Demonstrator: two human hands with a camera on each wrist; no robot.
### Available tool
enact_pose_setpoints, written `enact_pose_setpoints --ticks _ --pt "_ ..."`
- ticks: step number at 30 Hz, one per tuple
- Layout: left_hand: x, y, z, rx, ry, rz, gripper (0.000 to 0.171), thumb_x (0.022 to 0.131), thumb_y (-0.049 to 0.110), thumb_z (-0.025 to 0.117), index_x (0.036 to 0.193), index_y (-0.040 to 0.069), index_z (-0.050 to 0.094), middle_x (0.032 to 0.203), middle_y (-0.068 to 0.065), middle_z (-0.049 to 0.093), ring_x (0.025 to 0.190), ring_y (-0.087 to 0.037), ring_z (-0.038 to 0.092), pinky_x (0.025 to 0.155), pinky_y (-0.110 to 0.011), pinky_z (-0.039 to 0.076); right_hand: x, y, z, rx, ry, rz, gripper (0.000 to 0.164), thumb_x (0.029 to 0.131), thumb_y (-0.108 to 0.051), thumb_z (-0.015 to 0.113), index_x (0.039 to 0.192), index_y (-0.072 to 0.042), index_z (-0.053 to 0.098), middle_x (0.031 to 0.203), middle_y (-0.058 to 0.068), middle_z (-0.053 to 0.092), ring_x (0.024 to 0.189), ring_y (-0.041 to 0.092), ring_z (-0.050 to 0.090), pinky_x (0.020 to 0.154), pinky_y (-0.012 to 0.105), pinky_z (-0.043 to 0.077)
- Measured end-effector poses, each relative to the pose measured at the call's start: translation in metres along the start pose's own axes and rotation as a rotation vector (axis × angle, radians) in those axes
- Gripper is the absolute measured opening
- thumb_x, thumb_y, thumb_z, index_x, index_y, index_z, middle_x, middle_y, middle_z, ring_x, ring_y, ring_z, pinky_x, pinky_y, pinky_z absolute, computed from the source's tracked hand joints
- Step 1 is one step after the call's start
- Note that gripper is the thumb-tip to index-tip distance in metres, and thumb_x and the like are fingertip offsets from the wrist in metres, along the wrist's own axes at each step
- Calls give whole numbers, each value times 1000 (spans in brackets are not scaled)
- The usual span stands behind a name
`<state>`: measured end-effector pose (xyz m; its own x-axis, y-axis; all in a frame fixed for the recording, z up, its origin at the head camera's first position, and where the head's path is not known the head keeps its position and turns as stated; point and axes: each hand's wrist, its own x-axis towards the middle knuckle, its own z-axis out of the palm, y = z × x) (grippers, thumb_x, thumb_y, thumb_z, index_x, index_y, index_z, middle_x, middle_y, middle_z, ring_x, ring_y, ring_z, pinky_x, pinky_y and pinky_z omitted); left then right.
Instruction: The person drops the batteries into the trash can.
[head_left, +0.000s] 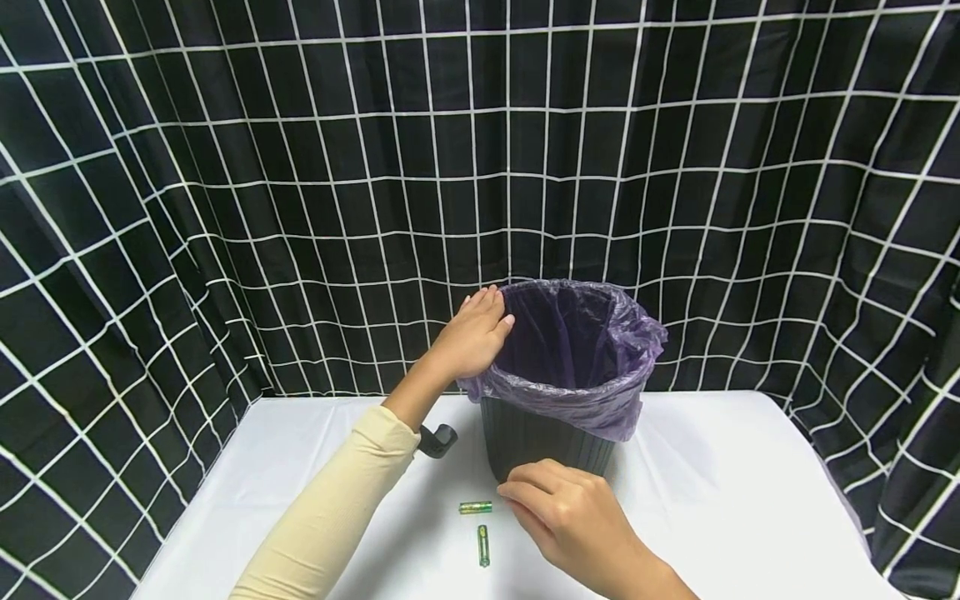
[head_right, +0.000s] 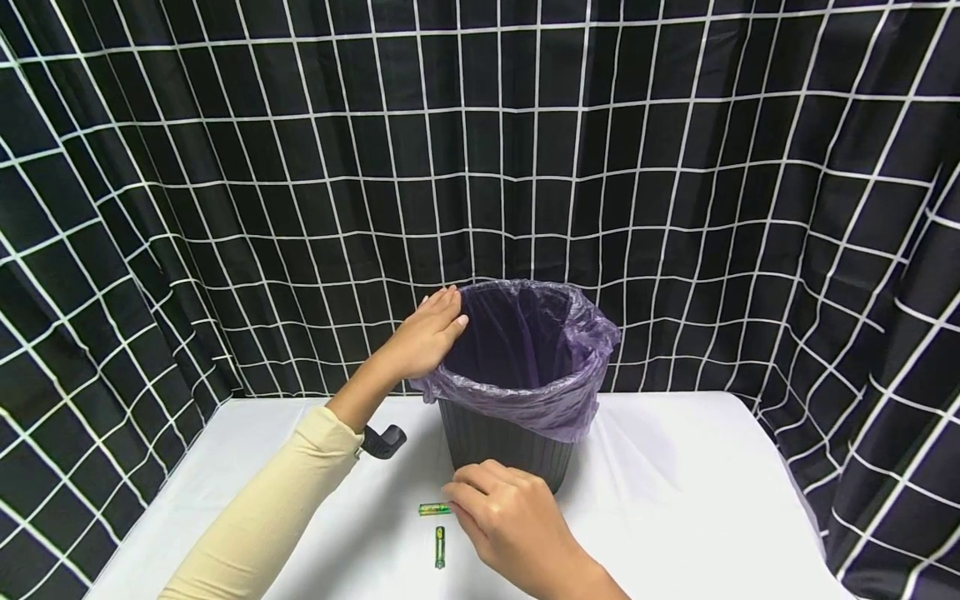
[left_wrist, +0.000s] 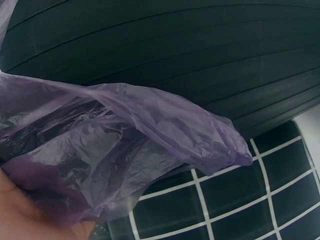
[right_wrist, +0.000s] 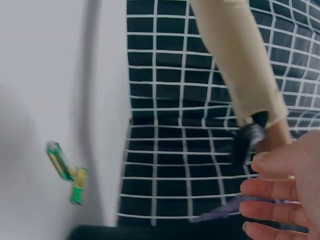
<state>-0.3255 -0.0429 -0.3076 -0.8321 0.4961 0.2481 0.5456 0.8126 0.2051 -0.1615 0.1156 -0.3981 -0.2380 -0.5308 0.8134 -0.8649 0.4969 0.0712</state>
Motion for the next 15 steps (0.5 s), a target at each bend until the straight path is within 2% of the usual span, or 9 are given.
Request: enact_pose_setpoints --ticks 11,15 --pt "-1 0 -1 -15 -6 -3 55 104 31 21 146 -5 22 155 -16 14 144 -24 5 117 -33 1 -38 0 46 6 -168 125 23 71 -12 77 92 -15 70 92 -8 66 84 7 64 64 26 55" --pt "-1 -1 -1 -10 0 2 56 103 31 21 146 -5 23 155 -17 15 144 -25 5 117 -36 4 -46 -1 58 20 -221 162 23 70 -12 79 91 -17 70 90 -10 65 83 7 64 61 26 55"
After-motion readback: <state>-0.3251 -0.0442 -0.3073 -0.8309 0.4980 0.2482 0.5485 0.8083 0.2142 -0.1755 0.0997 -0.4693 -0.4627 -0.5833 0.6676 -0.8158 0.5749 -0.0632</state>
